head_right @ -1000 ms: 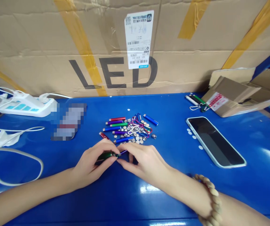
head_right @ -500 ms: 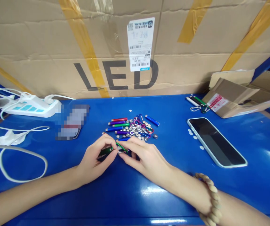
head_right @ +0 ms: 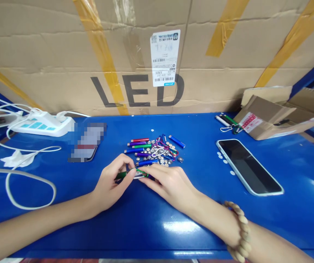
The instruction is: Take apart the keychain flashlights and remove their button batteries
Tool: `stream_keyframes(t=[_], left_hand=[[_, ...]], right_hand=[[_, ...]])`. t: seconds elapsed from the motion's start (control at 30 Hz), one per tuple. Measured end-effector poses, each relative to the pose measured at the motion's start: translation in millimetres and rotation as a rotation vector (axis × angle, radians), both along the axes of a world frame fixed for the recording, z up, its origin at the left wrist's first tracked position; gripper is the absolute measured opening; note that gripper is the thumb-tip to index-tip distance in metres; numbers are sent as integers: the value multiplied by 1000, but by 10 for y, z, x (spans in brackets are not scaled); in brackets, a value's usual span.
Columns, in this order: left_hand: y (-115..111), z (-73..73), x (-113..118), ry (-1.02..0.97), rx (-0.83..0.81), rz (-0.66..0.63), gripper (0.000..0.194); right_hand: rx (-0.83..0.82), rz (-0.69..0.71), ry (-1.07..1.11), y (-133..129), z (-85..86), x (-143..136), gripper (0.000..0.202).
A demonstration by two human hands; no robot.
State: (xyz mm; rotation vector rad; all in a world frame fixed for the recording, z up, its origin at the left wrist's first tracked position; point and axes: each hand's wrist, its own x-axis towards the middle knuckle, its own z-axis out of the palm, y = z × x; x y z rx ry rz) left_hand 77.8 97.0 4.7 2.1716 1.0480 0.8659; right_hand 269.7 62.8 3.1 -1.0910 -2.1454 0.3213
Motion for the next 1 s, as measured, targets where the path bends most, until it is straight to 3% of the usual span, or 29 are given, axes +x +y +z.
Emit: stream_keyframes(t=[0.2,0.5,0.73,1.0], left_hand=[[22,8,10,46,25,-15,22],[27,-31,-6,51,87,-100,22],[0,-22,-16,26,67,-185,20],[-2,20,13,114,36,-96,17]], right_hand=[[98,-12,-76,15,13,6,23],[261,5,-348,-6,19,-85,35],[340,-6,-353,-7,7,-101,38],[376,-64,-341,-3,16,-83,38]])
